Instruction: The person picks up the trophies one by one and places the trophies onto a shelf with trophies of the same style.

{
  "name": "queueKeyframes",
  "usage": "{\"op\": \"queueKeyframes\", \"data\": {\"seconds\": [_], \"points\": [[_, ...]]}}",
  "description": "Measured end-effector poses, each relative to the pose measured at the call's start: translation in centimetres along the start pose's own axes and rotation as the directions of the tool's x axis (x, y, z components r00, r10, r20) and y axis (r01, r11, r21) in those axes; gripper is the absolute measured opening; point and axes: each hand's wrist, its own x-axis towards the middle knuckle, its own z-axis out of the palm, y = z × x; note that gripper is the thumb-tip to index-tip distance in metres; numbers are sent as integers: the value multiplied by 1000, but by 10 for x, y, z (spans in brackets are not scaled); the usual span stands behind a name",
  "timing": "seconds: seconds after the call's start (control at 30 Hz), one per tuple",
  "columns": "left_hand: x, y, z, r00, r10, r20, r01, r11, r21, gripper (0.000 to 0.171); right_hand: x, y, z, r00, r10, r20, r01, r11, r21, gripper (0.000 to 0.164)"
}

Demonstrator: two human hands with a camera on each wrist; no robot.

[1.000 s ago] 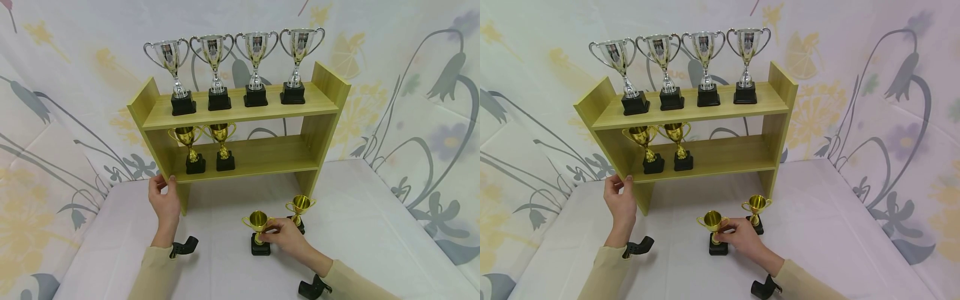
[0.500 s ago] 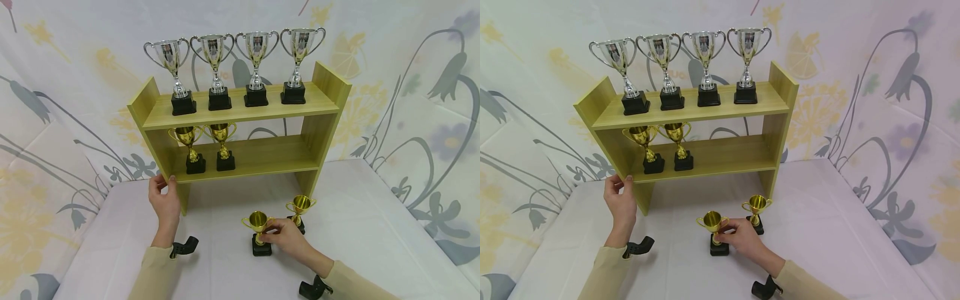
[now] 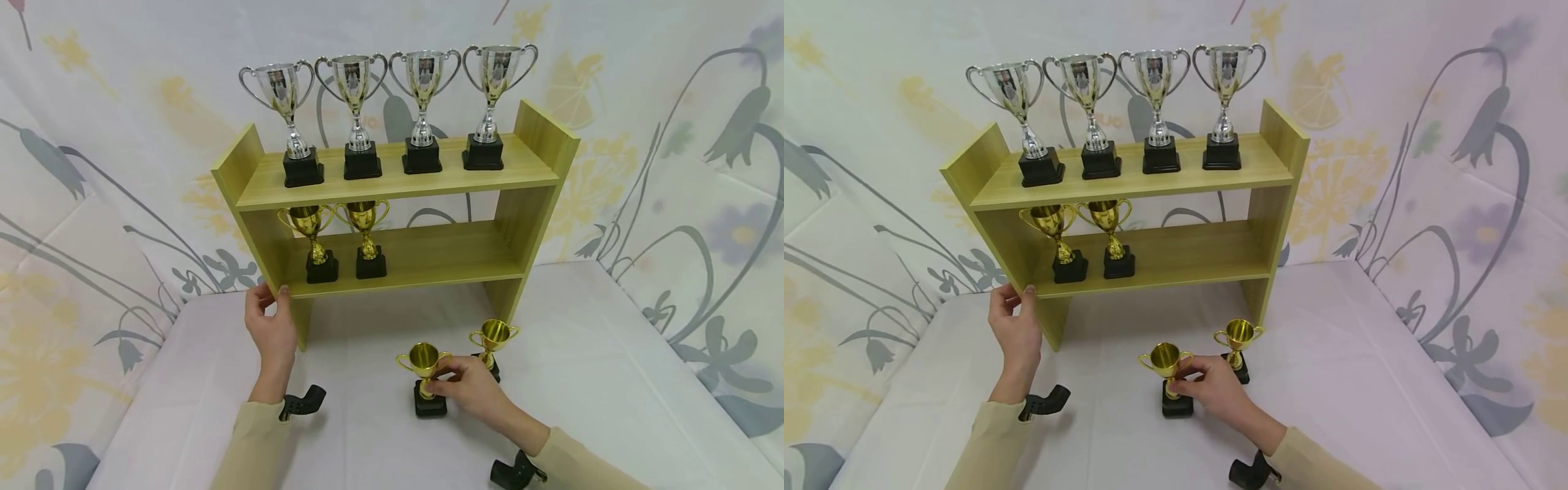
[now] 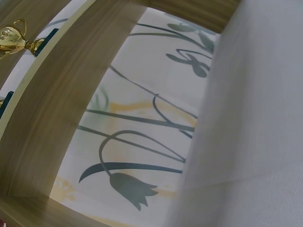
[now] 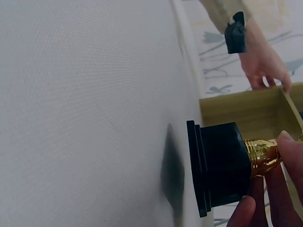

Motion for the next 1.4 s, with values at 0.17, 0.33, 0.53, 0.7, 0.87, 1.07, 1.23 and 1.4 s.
{"op": "queueKeyframes", "data": {"seconds": [0.17,0.33,0.53,0.7,0.87,1.07,1.23,1.4], "points": [[-1,2,0,1000,-1,0,1,1000,-5,19,-1,0,-1,1000,10,4,-10,1000,8,16],[-1,2,-1,1000,-2,-1,2,1000,-2,19,-2,-2,-1,1000,1,3,-1,1000,-9,16],[-2,2,-1,1000,2,3,-2,1000,-4,19,-3,-5,-1,1000,-16,5,16,999,-31,16],[-2,3,-1,1000,8,4,-8,1000,-9,20,-4,-7,-2,1000,-18,11,18,1000,-15,16],[-1,3,-1,1000,11,-2,-11,1000,-4,19,-6,-9,-3,1000,-9,4,9,1000,-5,17],[-1,4,0,1000,17,3,-17,1000,-4,19,-10,-12,-4,999,-39,32,39,999,8,16],[-1,3,0,1000,26,4,-26,1000,-1,19,-13,-18,-4,995,-96,30,96,995,-6,14],[3,-10,0,1000,30,-3,-30,999,10,20,-15,-21,-4,991,-136,14,137,990,-37,16]]}}
